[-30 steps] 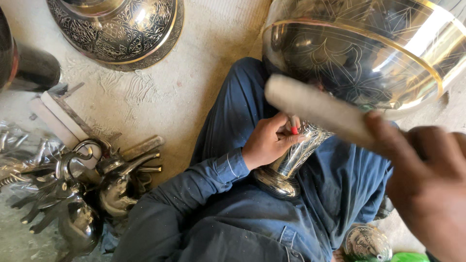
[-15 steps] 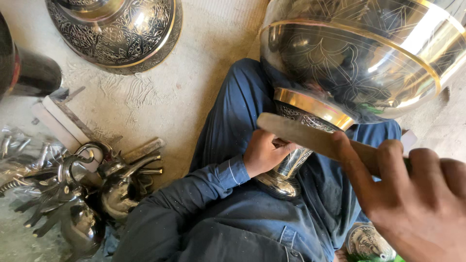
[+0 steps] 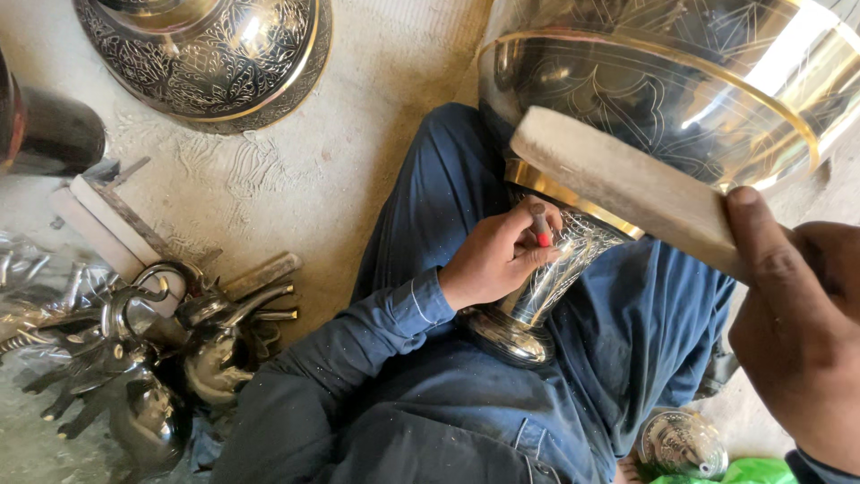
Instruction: The person sits on the floor and uses a small chisel and a wooden mallet to engrave decorative patterns onto the stem of a large silver-colored metal vessel. They repeatedly tap the chisel to create fine lines and details on the metal surface.
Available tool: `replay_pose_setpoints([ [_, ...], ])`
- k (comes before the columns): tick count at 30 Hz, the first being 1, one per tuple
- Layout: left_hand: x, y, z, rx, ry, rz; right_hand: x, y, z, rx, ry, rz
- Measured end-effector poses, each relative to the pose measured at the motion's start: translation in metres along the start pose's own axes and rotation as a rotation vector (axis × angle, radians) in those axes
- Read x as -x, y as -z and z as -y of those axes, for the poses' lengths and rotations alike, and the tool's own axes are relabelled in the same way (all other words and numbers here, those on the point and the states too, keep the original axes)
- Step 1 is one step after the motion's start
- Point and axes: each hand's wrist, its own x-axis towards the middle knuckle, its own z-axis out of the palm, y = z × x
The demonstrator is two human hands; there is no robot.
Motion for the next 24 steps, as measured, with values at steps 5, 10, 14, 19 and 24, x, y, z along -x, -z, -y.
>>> replay_pose_setpoints([
  [5,0.004,-0.002,0.004,0.008,0.03,-0.025,-0.003,0.008,0.009,0.054,0.058,0.062],
  [10,0.011,-0.006,0.013,-0.031,0.031,-0.127,-0.007,0.016,0.017,0.247,0.155,0.157],
  [14,0.024,-0.013,0.024,-0.073,0.037,-0.2,-0.003,0.017,0.019,0.165,0.241,0.027],
  [19,0.036,-0.013,0.036,-0.341,-0.089,-0.266,-0.001,0.022,0.021,0.354,0.458,0.04],
  [24,0.04,-0.011,0.047,-0.455,-0.113,-0.262,-0.006,0.026,0.028,0.521,0.541,0.065],
])
